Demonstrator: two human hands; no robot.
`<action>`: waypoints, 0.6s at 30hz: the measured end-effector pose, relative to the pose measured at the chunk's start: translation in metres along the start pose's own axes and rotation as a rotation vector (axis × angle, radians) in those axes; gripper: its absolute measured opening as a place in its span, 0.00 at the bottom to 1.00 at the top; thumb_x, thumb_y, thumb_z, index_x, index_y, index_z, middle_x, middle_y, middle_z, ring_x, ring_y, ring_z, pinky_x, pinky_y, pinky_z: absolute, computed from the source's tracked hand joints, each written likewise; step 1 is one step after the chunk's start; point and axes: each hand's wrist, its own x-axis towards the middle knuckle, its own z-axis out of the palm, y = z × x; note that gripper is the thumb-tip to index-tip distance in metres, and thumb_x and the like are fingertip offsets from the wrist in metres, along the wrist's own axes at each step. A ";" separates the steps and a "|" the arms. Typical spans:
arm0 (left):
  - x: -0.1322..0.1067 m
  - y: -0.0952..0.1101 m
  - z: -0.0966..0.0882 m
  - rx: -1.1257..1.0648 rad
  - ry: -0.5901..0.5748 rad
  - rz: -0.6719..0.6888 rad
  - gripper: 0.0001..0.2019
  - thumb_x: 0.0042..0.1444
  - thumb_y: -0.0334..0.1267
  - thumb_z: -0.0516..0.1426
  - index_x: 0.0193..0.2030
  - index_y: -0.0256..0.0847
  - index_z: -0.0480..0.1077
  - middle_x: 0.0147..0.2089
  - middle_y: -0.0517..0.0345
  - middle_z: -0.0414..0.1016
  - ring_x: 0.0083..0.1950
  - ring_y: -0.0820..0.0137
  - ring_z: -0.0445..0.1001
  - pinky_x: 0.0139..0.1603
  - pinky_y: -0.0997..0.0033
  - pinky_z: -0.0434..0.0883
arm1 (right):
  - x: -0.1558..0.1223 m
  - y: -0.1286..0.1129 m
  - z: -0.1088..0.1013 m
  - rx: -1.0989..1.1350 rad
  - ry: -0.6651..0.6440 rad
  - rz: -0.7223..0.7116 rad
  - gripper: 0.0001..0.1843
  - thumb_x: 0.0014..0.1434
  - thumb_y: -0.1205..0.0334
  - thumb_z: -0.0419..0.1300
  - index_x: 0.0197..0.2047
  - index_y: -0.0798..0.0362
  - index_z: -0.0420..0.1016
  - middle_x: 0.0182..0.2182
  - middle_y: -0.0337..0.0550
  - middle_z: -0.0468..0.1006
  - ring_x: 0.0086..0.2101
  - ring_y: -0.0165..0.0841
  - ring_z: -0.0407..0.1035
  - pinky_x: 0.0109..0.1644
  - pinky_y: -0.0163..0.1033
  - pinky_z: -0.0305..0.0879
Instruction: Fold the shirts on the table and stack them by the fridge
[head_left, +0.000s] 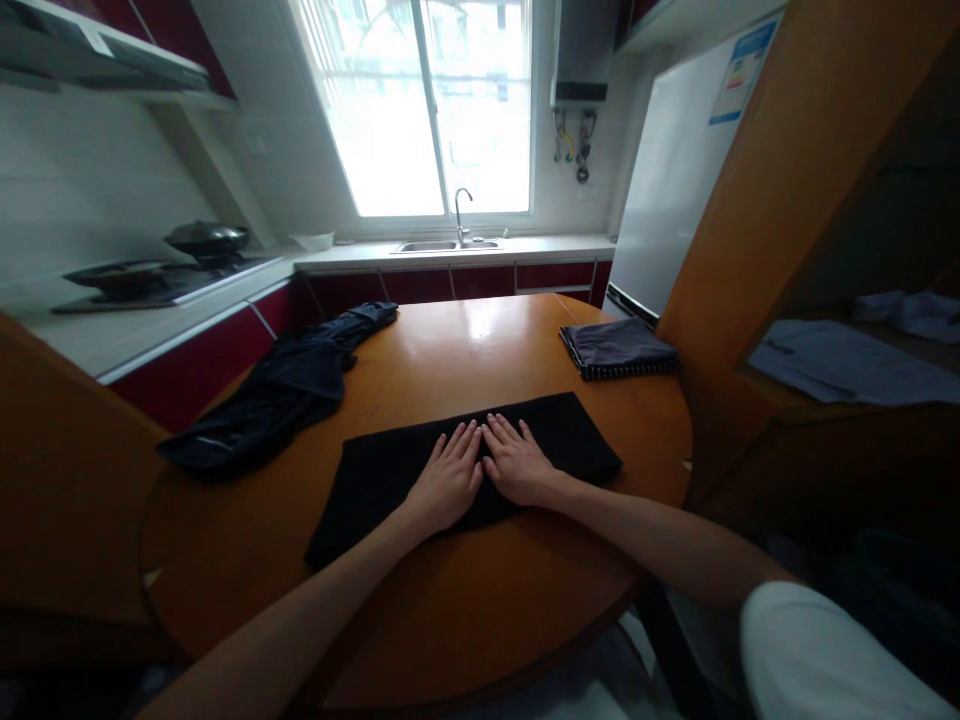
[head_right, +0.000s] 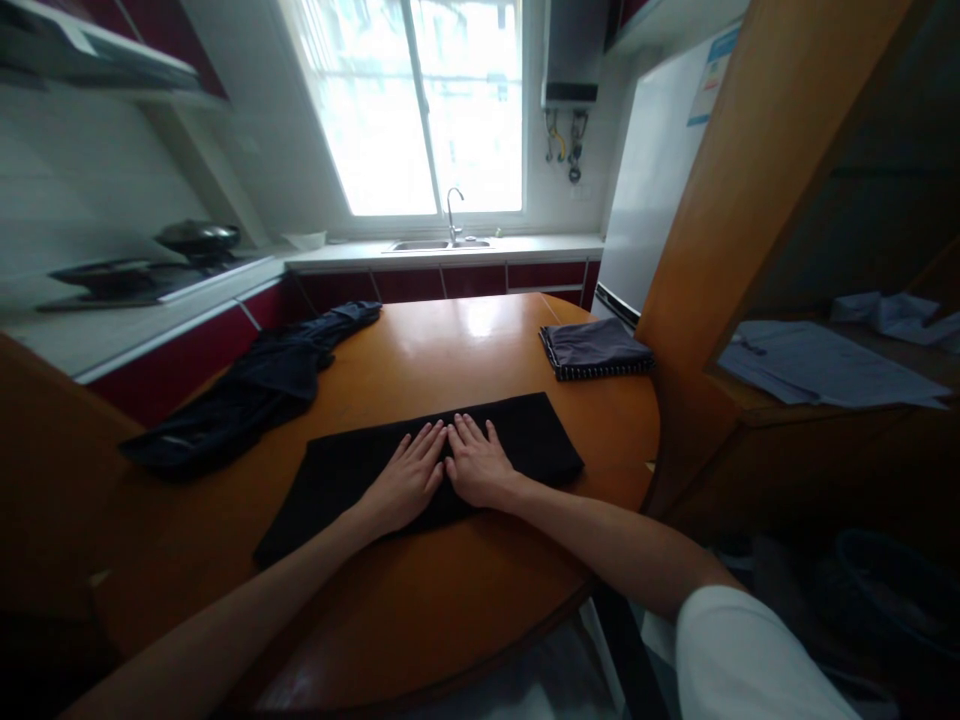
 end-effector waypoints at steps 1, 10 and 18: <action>0.000 0.000 0.000 0.005 0.002 -0.001 0.29 0.70 0.39 0.42 0.75 0.30 0.51 0.77 0.44 0.47 0.78 0.58 0.45 0.75 0.49 0.51 | 0.000 0.000 0.000 -0.001 -0.002 0.004 0.35 0.69 0.56 0.46 0.75 0.61 0.49 0.74 0.54 0.44 0.73 0.42 0.37 0.73 0.60 0.35; -0.001 -0.002 0.004 -0.022 0.050 0.007 0.29 0.68 0.38 0.43 0.75 0.32 0.52 0.77 0.44 0.48 0.78 0.58 0.45 0.74 0.48 0.51 | -0.001 0.005 -0.002 -0.011 -0.021 0.101 0.38 0.70 0.52 0.46 0.76 0.64 0.45 0.75 0.53 0.39 0.73 0.41 0.31 0.74 0.58 0.32; 0.000 -0.001 0.004 -0.034 0.048 0.000 0.29 0.68 0.39 0.43 0.74 0.32 0.53 0.77 0.44 0.49 0.78 0.58 0.46 0.74 0.49 0.50 | -0.001 0.009 -0.006 0.013 -0.030 0.127 0.38 0.70 0.52 0.46 0.76 0.63 0.45 0.75 0.53 0.38 0.73 0.40 0.31 0.74 0.58 0.32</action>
